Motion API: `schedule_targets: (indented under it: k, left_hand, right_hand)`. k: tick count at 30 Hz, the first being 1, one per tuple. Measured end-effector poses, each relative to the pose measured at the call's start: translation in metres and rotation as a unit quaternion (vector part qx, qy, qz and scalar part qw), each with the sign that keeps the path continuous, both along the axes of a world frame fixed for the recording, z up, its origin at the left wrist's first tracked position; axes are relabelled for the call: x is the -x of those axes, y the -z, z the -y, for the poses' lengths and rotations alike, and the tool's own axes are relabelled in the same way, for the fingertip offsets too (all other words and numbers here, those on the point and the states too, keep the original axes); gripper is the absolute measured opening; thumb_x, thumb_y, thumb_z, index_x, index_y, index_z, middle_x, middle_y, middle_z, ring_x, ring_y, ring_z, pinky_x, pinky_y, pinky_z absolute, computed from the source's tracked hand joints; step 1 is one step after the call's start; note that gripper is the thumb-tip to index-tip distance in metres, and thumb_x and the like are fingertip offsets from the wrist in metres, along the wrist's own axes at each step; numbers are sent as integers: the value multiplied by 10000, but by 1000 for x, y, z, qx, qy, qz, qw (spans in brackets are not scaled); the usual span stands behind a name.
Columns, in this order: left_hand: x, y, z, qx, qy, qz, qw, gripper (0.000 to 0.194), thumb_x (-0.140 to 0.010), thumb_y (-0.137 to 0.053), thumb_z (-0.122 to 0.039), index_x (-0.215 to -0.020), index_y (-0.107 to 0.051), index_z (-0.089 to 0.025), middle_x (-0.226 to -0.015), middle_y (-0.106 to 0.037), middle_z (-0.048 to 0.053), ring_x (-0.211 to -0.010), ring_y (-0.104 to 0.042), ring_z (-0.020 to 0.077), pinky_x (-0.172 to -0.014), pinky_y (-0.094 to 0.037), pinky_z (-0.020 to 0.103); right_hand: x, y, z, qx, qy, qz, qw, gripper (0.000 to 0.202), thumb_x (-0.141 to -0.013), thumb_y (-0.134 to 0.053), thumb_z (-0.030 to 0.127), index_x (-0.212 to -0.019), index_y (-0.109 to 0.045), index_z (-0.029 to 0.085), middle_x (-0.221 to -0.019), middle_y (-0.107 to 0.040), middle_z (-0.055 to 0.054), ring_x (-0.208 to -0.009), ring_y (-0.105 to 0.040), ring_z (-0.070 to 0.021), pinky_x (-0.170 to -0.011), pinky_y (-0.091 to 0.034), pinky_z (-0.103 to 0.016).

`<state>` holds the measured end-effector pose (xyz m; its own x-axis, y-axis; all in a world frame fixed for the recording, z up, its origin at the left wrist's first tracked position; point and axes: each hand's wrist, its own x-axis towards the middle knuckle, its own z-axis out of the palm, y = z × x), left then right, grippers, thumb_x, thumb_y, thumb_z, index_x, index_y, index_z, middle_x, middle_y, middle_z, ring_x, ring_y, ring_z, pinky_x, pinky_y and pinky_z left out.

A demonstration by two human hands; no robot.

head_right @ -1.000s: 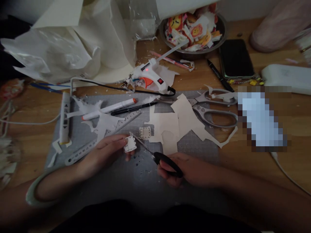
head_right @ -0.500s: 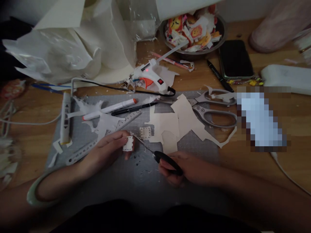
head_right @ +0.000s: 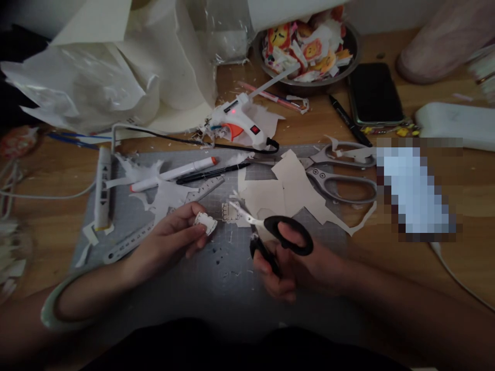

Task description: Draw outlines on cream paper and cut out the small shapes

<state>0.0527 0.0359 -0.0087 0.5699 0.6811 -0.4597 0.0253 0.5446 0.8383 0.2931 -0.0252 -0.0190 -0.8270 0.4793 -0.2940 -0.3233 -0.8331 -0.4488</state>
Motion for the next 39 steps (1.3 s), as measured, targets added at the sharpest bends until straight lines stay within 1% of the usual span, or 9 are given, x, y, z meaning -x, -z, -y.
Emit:
schedule_targets:
  k: [4, 7, 11, 14, 18, 24, 30, 34, 39]
  left_hand:
    - [1, 2, 0, 13, -7, 37, 999, 184, -830, -620, -240, -867, -450, -179, -620, -618, -47, -461, -464, 58, -458, -326, 181]
    - [0, 4, 0, 11, -3, 58, 998, 179, -850, -608, -254, -844, -449, -174, -650, -654, -18, -487, -508, 69, -479, -372, 184]
    - [0, 3, -1, 5, 11, 54, 998, 195, -852, -622, -283, -816, -471, -165, -676, -670, -1, -514, -550, 84, -512, -423, 195]
    - [1, 0, -2, -17, 36, 27, 999, 213, -852, -624, -306, -766, -518, -143, -698, -652, 0, -554, -567, 83, -566, -450, 200]
    - [2, -2, -2, -39, 71, -5, 997, 193, -848, -619, -288, -752, -566, -128, -721, -639, 2, -587, -564, 81, -603, -454, 202]
    - [1, -3, -1, -65, 102, -24, 992, 143, -831, -609, -237, -751, -572, -125, -672, -603, -4, -605, -548, 89, -607, -435, 201]
    - [3, -4, 0, -96, 111, -18, 989, 221, -906, -517, -292, -791, -594, -118, -703, -610, 18, -650, -569, 107, -654, -459, 220]
    - [4, -3, 0, -97, 100, -2, 990, 318, -943, -442, -345, -800, -610, -116, -728, -624, 38, -681, -590, 125, -684, -479, 236]
    - [4, -4, -1, -115, 134, -24, 984, 237, -909, -483, -267, -755, -595, -126, -689, -592, 12, -645, -556, 110, -631, -455, 209]
  right_hand:
    - [1, -12, -2, -69, -88, 87, 990, 565, -762, -509, 731, -780, -486, 167, -571, -425, 61, -476, -339, -67, -477, -294, -221]
    - [3, -19, -5, -91, -122, 164, 975, 601, -705, -545, 761, -770, -479, 167, -624, -441, 44, -520, -355, -71, -504, -302, -224]
    - [5, -20, -7, -78, -133, 175, 972, 619, -675, -534, 789, -755, -471, 178, -597, -436, 53, -503, -349, -78, -493, -308, -219]
    - [6, -20, -8, -79, -141, 182, 970, 588, -670, -578, 749, -767, -471, 179, -614, -448, 55, -509, -347, -75, -491, -308, -207]
    - [5, -21, -8, -88, -141, 178, 970, 531, -714, -578, 691, -775, -481, 173, -628, -455, 47, -515, -360, -74, -472, -300, -194]
    - [4, -19, -6, -72, -138, 185, 970, 518, -711, -588, 675, -785, -482, 174, -614, -451, 58, -502, -353, -68, -475, -315, -193]
    - [5, -18, -8, -75, -142, 189, 969, 453, -733, -598, 614, -777, -480, 178, -613, -458, 57, -503, -367, -68, -471, -306, -192]
    - [6, -20, -9, -73, -148, 200, 966, 487, -710, -596, 644, -775, -479, 176, -600, -460, 60, -496, -374, -68, -477, -314, -198]
    - [6, -24, -9, -81, -151, 210, 963, 563, -703, -524, 735, -772, -461, 180, -619, -451, 56, -505, -359, -69, -495, -311, -208]
